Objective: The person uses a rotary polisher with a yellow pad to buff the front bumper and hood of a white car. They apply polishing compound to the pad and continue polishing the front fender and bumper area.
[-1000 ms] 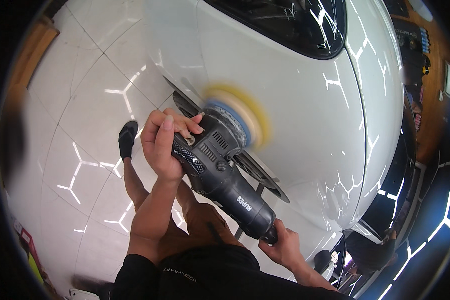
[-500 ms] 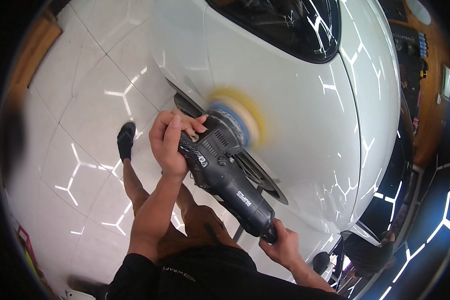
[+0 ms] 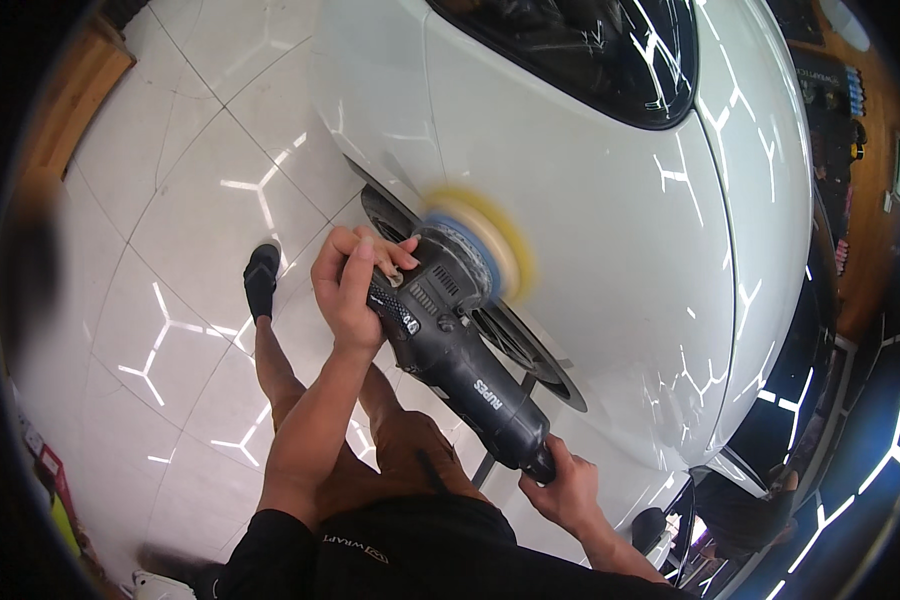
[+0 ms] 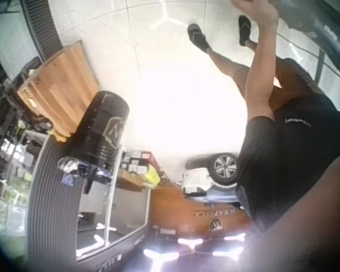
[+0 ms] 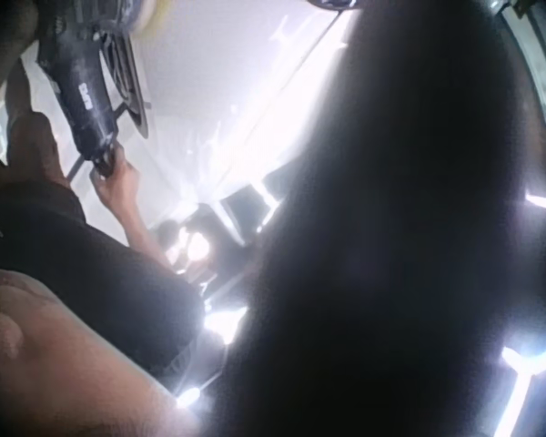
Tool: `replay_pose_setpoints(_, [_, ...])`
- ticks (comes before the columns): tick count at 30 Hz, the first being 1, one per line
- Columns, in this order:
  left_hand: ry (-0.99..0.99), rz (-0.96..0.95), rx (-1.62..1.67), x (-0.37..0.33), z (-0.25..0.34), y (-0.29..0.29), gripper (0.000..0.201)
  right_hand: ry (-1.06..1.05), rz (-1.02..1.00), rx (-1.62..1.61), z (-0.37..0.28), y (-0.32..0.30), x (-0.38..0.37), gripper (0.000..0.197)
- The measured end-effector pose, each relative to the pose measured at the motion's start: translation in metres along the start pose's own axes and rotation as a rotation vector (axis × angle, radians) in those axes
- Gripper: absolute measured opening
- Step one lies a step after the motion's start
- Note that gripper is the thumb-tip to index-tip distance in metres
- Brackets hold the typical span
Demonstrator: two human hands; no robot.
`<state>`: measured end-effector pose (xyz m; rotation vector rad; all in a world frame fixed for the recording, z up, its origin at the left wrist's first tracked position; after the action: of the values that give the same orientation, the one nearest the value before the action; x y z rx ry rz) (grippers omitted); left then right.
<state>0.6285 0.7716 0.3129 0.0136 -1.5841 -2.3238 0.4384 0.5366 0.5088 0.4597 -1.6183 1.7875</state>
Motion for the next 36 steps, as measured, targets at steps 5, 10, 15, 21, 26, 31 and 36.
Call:
replay_pose_setpoints(5, [-0.012, -0.066, -0.019, 0.006, 0.000, 0.018, 0.016, 0.032, -0.006, -0.094, 0.013, 0.013, 0.011, 0.056])
replay_pose_setpoints(10, [0.085, -0.411, -0.208, 0.016, 0.004, 0.077, 0.010, 0.094, 0.003, -0.403, 0.034, 0.066, 0.023, 0.047])
replay_pose_setpoints(15, [0.147, -0.577, -0.301, 0.059, -0.009, 0.136, 0.019, 0.013, 0.136, -0.465, 0.059, 0.119, 0.016, 0.020])
replay_pose_setpoints(21, [0.221, -0.616, -0.338, 0.084, -0.020, 0.146, 0.018, -0.062, 0.175, -0.399, 0.078, 0.158, 0.013, 0.033])
replay_pose_setpoints(26, [0.216, -0.583, -0.330, 0.081, -0.018, 0.143, 0.019, -0.072, 0.179, -0.447, 0.077, 0.162, 0.010, 0.035])
replay_pose_setpoints(31, [0.112, -0.532, -0.296, 0.047, -0.001, 0.130, 0.015, 0.032, 0.127, -0.542, 0.039, 0.118, 0.002, 0.035])
replay_pose_setpoints(36, [0.097, -0.396, -0.300, -0.038, 0.036, 0.106, 0.012, -0.006, 0.177, -0.669, -0.022, 0.051, -0.023, 0.041])
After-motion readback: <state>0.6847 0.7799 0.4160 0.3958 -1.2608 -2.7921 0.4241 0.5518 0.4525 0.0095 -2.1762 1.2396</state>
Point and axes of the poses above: each hand's wrist, its own x-axis away from the middle knuckle, its own y-axis out of the palm, z = x × y, the point moved 1 cm from there along -x, towards the middle knuckle, and after that the axes turned 13 degrees about x, right-handed, at the moved point
